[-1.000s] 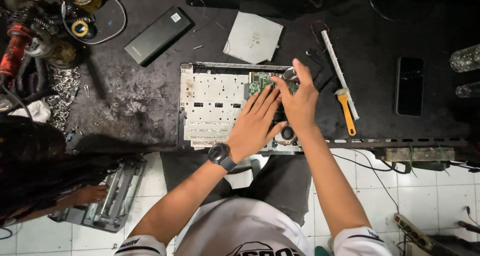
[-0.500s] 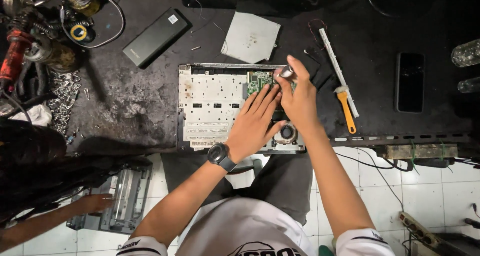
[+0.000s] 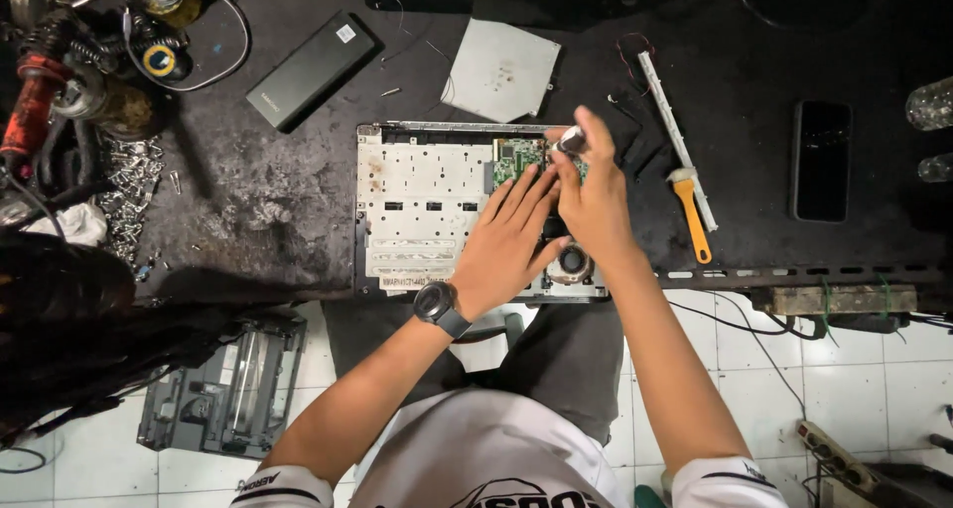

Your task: The person is disassembling a laptop, specifically removing screws from the motherboard, disconnecting ribbon cables, and removing the battery.

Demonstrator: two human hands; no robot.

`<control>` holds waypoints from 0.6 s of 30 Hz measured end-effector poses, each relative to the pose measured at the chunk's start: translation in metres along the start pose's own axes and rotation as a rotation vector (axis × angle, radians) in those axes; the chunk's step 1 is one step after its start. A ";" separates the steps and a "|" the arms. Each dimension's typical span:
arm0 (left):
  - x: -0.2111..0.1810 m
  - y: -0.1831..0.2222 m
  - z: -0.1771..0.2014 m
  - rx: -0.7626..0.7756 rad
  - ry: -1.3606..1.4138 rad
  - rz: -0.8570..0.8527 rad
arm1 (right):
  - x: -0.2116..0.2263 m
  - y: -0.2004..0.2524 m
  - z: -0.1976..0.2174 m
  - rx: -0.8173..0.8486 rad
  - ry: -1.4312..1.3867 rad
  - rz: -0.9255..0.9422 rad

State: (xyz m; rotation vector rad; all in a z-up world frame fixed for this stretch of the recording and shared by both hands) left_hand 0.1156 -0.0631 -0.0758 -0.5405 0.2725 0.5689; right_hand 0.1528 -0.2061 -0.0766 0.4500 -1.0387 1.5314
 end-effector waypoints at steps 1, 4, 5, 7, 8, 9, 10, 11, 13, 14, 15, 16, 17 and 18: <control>0.001 0.000 0.000 0.000 0.001 -0.001 | -0.014 0.001 -0.007 0.000 0.001 0.000; 0.000 0.000 -0.001 0.011 0.014 -0.003 | -0.027 0.003 -0.011 -0.153 0.153 0.049; 0.000 0.000 0.000 0.007 0.016 -0.001 | -0.015 -0.002 -0.008 -0.138 0.157 0.051; 0.000 0.000 0.000 0.005 0.016 0.000 | 0.008 -0.007 0.000 -0.125 0.159 0.052; 0.001 0.000 -0.001 0.004 0.024 0.002 | 0.017 -0.008 0.003 -0.068 0.101 0.029; 0.002 0.001 -0.002 0.002 0.032 0.004 | 0.026 -0.009 0.007 -0.010 0.043 0.005; 0.002 0.001 -0.001 0.002 0.033 0.008 | 0.008 -0.006 -0.001 -0.007 0.043 0.005; 0.002 0.001 -0.001 0.007 0.022 0.011 | -0.010 -0.002 -0.006 -0.102 0.112 0.016; 0.001 0.000 -0.002 0.015 0.016 0.005 | -0.026 0.002 -0.007 -0.205 0.185 0.023; 0.001 0.000 -0.001 0.013 0.011 0.005 | -0.024 0.001 -0.007 -0.165 0.170 0.029; 0.001 0.000 0.000 0.010 0.007 0.004 | -0.021 -0.001 -0.007 -0.125 0.154 0.035; 0.001 0.000 -0.001 0.011 0.007 0.003 | -0.013 0.000 -0.002 -0.126 0.154 0.034; 0.001 0.001 -0.002 0.010 0.013 0.003 | -0.006 0.000 0.002 -0.073 0.085 0.014; 0.001 0.001 -0.002 0.010 0.016 0.003 | 0.002 0.000 0.005 -0.020 0.014 -0.005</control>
Point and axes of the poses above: each hand's wrist, its own y-axis away from the middle knuckle, its own z-axis out of the back of the hand, x = y × z, the point moved 4 cm from there along -y, towards the middle knuckle, and after that the axes turned 15 degrees about -z, right-handed, at the moved point
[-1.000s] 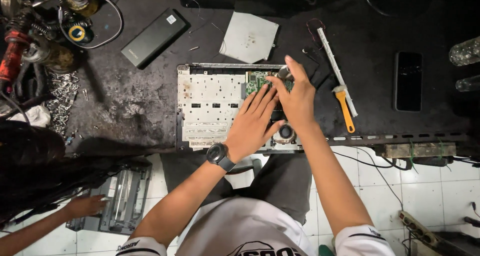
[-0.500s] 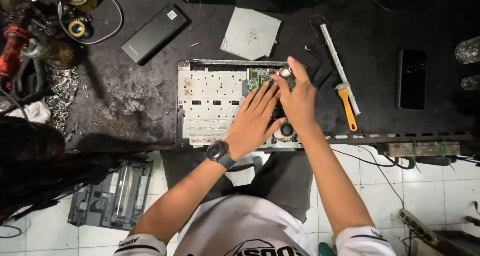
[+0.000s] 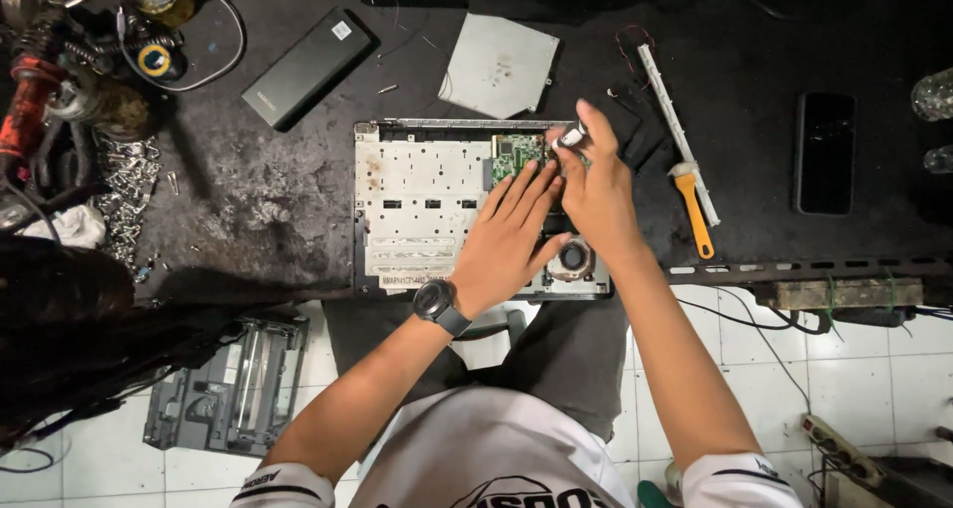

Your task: The person is disassembling a laptop, specifically removing screws from the motherboard, disconnecting ribbon cables, and removing the battery.

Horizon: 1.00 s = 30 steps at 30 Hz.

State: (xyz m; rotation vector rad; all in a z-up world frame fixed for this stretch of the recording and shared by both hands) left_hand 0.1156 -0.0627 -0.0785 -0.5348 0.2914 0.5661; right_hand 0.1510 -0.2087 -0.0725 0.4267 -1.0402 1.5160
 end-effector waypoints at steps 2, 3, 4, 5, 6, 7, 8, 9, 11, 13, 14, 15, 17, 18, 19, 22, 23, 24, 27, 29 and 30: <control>0.001 0.000 -0.001 0.000 -0.001 -0.001 | -0.020 0.006 -0.010 -0.096 0.066 0.017; 0.001 0.000 -0.001 -0.002 0.002 -0.002 | -0.030 0.010 -0.013 -0.191 0.134 0.035; 0.001 0.000 -0.001 -0.002 0.002 -0.003 | -0.018 0.006 -0.007 -0.192 0.135 0.034; 0.000 -0.001 0.000 -0.003 0.003 -0.003 | -0.007 0.001 -0.003 -0.133 0.083 0.027; 0.000 -0.001 0.000 -0.007 0.003 -0.002 | 0.005 -0.004 0.001 -0.075 0.031 0.023; 0.001 0.000 0.000 -0.008 0.001 -0.002 | 0.001 -0.002 0.001 -0.075 0.030 0.025; 0.001 0.001 -0.002 -0.006 -0.001 -0.002 | -0.003 0.000 0.001 -0.045 0.015 0.013; 0.001 0.001 -0.003 -0.004 -0.002 -0.003 | -0.007 0.001 0.000 -0.016 0.000 0.002; 0.001 0.002 -0.003 0.000 -0.006 0.001 | -0.003 -0.001 -0.001 -0.044 0.030 0.009; 0.000 0.001 -0.002 -0.004 -0.016 -0.004 | 0.001 -0.004 0.001 -0.079 0.064 0.025; 0.000 0.000 -0.001 -0.012 -0.004 -0.005 | 0.003 -0.005 -0.001 -0.022 0.016 0.015; 0.001 0.000 0.000 -0.019 0.008 -0.007 | 0.005 -0.006 -0.002 0.035 -0.032 0.005; 0.002 0.000 -0.001 -0.017 0.003 -0.006 | 0.001 -0.004 0.000 0.037 -0.024 0.009; 0.001 0.001 -0.002 -0.012 0.002 -0.006 | -0.002 -0.001 0.001 0.040 -0.012 0.010; 0.000 0.002 -0.003 -0.011 0.006 -0.004 | -0.007 0.001 -0.001 0.043 -0.012 0.006; 0.002 0.001 -0.002 0.001 0.009 -0.002 | -0.021 0.001 -0.007 0.020 -0.036 -0.019; 0.001 0.001 0.000 -0.002 0.002 -0.002 | -0.022 0.001 -0.008 0.019 -0.030 -0.012; 0.001 0.000 0.000 -0.007 -0.004 -0.004 | -0.024 0.001 -0.008 0.015 -0.021 -0.003; 0.001 0.000 0.001 -0.003 -0.007 -0.009 | -0.025 0.003 -0.011 -0.005 0.003 0.008; 0.000 0.001 0.000 -0.002 -0.005 -0.002 | -0.025 0.005 -0.012 -0.011 0.015 0.010; 0.000 0.000 -0.001 -0.003 -0.002 0.002 | -0.025 0.006 -0.011 -0.019 0.029 0.014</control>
Point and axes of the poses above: each hand's wrist, its own y-axis away from the middle knuckle, its own z-axis out of the back of the hand, x = y × z, the point moved 4 cm from there along -y, towards the middle knuckle, and after that the axes turned 15 degrees about -z, right-handed, at the moved point
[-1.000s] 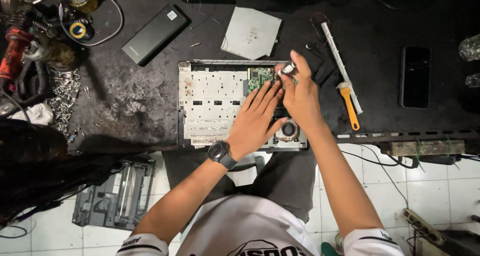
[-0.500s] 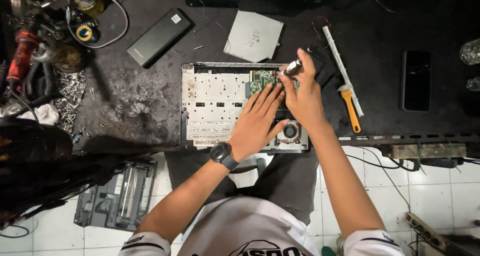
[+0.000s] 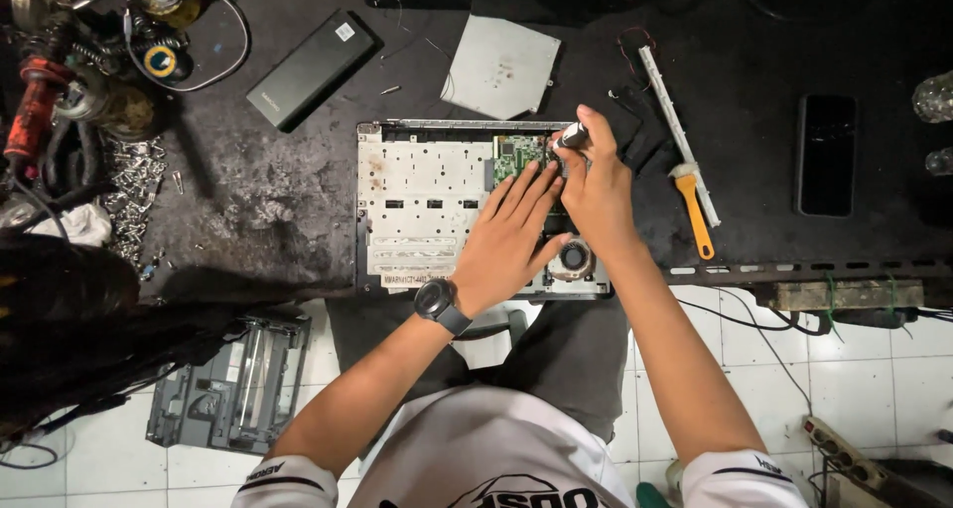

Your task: The person is disassembling a laptop, specifically removing screws from the motherboard, disconnecting ribbon cables, and removing the battery.

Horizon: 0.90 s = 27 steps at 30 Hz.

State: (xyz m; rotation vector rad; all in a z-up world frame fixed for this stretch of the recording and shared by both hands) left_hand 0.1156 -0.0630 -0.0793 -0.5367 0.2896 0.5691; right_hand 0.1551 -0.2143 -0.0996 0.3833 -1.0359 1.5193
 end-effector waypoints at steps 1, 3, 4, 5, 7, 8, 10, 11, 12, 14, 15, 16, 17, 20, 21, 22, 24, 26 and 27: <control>0.000 0.000 0.000 0.000 -0.001 0.000 | 0.009 -0.002 0.003 -0.001 -0.001 0.001; 0.000 0.000 -0.001 -0.016 -0.003 -0.003 | 0.024 -0.007 0.010 0.014 -0.022 -0.046; 0.000 0.001 -0.001 -0.018 -0.009 -0.002 | 0.032 -0.008 0.012 0.014 -0.026 -0.042; 0.000 0.002 -0.002 -0.023 -0.006 -0.001 | 0.037 -0.010 0.016 0.007 -0.150 -0.110; 0.000 0.003 -0.002 -0.026 -0.006 -0.008 | 0.052 -0.005 0.029 -0.008 -0.275 -0.176; 0.000 0.002 -0.003 -0.031 -0.003 -0.009 | 0.057 0.000 0.040 -0.086 -0.283 -0.259; 0.001 0.002 -0.003 -0.038 -0.005 -0.005 | 0.051 0.012 0.058 -0.159 -0.295 -0.339; 0.002 0.001 -0.003 -0.050 -0.002 -0.007 | 0.037 0.020 0.064 -0.160 -0.239 -0.399; 0.000 0.002 -0.004 -0.057 0.006 -0.012 | 0.023 0.030 0.072 -0.165 -0.181 -0.465; -0.002 0.003 -0.001 -0.066 0.028 -0.019 | 0.008 0.043 0.085 -0.156 -0.105 -0.510; -0.003 0.003 0.002 -0.078 0.048 -0.027 | 0.000 0.050 0.092 -0.148 -0.029 -0.552; -0.004 0.003 0.002 -0.076 0.051 -0.029 | -0.004 0.055 0.092 -0.150 -0.028 -0.556; -0.005 0.004 0.001 -0.066 0.072 -0.023 | -0.008 0.060 0.091 -0.108 0.054 -0.559; 0.013 -0.012 0.005 0.026 0.088 0.007 | -0.020 0.065 0.082 -0.080 0.178 -0.502; 0.021 -0.017 0.004 0.119 0.091 0.041 | -0.022 0.068 0.078 -0.084 0.222 -0.456; 0.035 -0.028 0.005 0.116 0.089 0.042 | -0.026 0.070 0.076 -0.083 0.222 -0.451; 0.064 -0.049 0.019 -0.108 -0.114 0.114 | -0.032 0.071 0.074 -0.120 0.169 -0.396; 0.111 -0.062 0.007 -0.057 -0.143 0.261 | -0.015 0.067 0.076 -0.103 0.157 -0.357; 0.136 -0.068 0.001 0.000 -0.164 0.408 | -0.007 0.065 0.077 -0.084 0.149 -0.324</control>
Point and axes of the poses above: each hand's wrist, its own y-axis away from the middle knuckle, its own z-axis out of the back of the hand, x = y × z, the point moved 4 cm from there along -y, towards the middle knuckle, and after that the axes turned 15 degrees about -z, right-handed, at the moved point
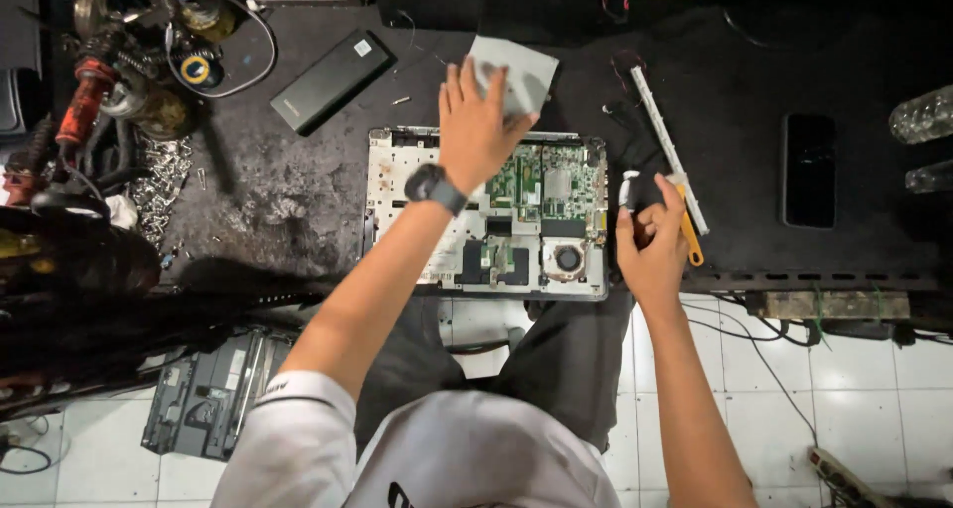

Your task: The person is disassembling a laptop, specifically removing screws from the motherboard, disconnecting ribbon cables, and removing the battery.

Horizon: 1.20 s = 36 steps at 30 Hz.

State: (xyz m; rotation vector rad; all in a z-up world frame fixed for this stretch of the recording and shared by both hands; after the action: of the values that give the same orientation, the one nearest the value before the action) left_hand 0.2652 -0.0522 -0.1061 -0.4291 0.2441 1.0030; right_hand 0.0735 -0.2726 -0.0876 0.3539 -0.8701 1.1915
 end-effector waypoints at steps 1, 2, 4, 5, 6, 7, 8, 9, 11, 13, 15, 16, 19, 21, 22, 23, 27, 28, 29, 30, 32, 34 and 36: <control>0.012 -0.007 -0.023 -0.004 -0.002 -0.005 | -0.001 0.000 -0.001 -0.006 -0.001 0.003; 0.024 -0.015 -0.043 -0.037 -0.179 -0.003 | -0.003 0.000 -0.001 -0.010 0.000 0.009; 0.028 -0.026 -0.064 -0.072 -0.349 -0.009 | -0.004 0.001 0.001 -0.022 0.008 0.011; 0.024 -0.027 -0.064 -0.057 -0.382 0.017 | -0.003 0.001 0.000 -0.024 0.024 -0.002; 0.021 -0.029 -0.063 -0.041 -0.415 0.043 | -0.002 0.001 -0.001 -0.027 0.040 -0.015; 0.018 -0.031 -0.060 -0.039 -0.414 0.043 | -0.004 0.001 -0.002 -0.026 0.040 -0.018; 0.017 -0.033 -0.057 -0.028 -0.404 0.061 | -0.006 0.001 -0.003 -0.037 0.050 -0.014; 0.015 -0.036 -0.054 -0.018 -0.394 0.079 | -0.008 0.001 -0.003 -0.049 0.059 -0.008; 0.016 -0.040 -0.041 0.034 -0.404 0.053 | -0.009 -0.001 -0.004 -0.044 0.065 -0.003; 0.014 -0.045 -0.022 0.086 -0.414 0.028 | -0.009 -0.001 -0.003 -0.039 0.071 0.002; 0.011 -0.050 -0.003 0.299 -0.481 -0.024 | -0.009 -0.001 -0.004 -0.030 0.085 -0.001; 0.013 -0.055 0.006 0.301 -0.483 -0.022 | -0.009 -0.001 -0.004 -0.028 0.082 -0.002; 0.010 -0.068 0.032 0.417 -0.358 -0.038 | -0.007 -0.001 -0.003 -0.035 0.087 0.023; 0.002 -0.074 0.054 0.587 -0.228 -0.002 | -0.005 -0.001 -0.003 -0.021 0.080 0.002; 0.005 -0.078 0.054 0.588 -0.228 0.001 | -0.007 0.000 -0.003 -0.018 0.079 0.003; 0.008 -0.084 0.054 0.593 -0.203 -0.006 | -0.008 0.000 -0.003 -0.031 0.094 0.026; 0.021 -0.107 0.040 0.593 -0.136 -0.054 | -0.012 0.001 -0.004 -0.072 0.125 0.074; 0.027 -0.110 0.037 0.593 -0.136 -0.052 | -0.013 0.000 -0.005 -0.070 0.124 0.075; 0.032 -0.114 0.032 0.590 -0.127 -0.059 | -0.014 0.000 -0.005 -0.065 0.130 0.072; 0.036 -0.117 0.027 0.587 -0.117 -0.067 | -0.016 0.000 -0.006 -0.059 0.135 0.070; 0.037 -0.122 0.027 0.591 -0.140 -0.050 | -0.016 0.000 -0.005 -0.059 0.130 0.069; 0.038 -0.123 0.028 0.595 -0.163 -0.033 | -0.016 0.000 -0.006 -0.057 0.125 0.067; 0.037 -0.121 0.027 0.595 -0.149 -0.058 | -0.015 0.000 -0.005 -0.067 0.128 0.078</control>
State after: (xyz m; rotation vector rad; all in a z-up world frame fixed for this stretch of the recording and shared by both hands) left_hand 0.3884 -0.0679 -0.0682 0.1781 0.3778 0.8520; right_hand 0.0744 -0.2792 -0.1022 0.1883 -0.8164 1.2403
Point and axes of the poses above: each hand's wrist, its own y-axis away from the middle knuckle, its own z-axis out of the back of the hand, x = y × z, the point moved 4 cm from there along -y, towards the middle knuckle, and after that the axes turned 15 degrees about -z, right-handed, at the moved point
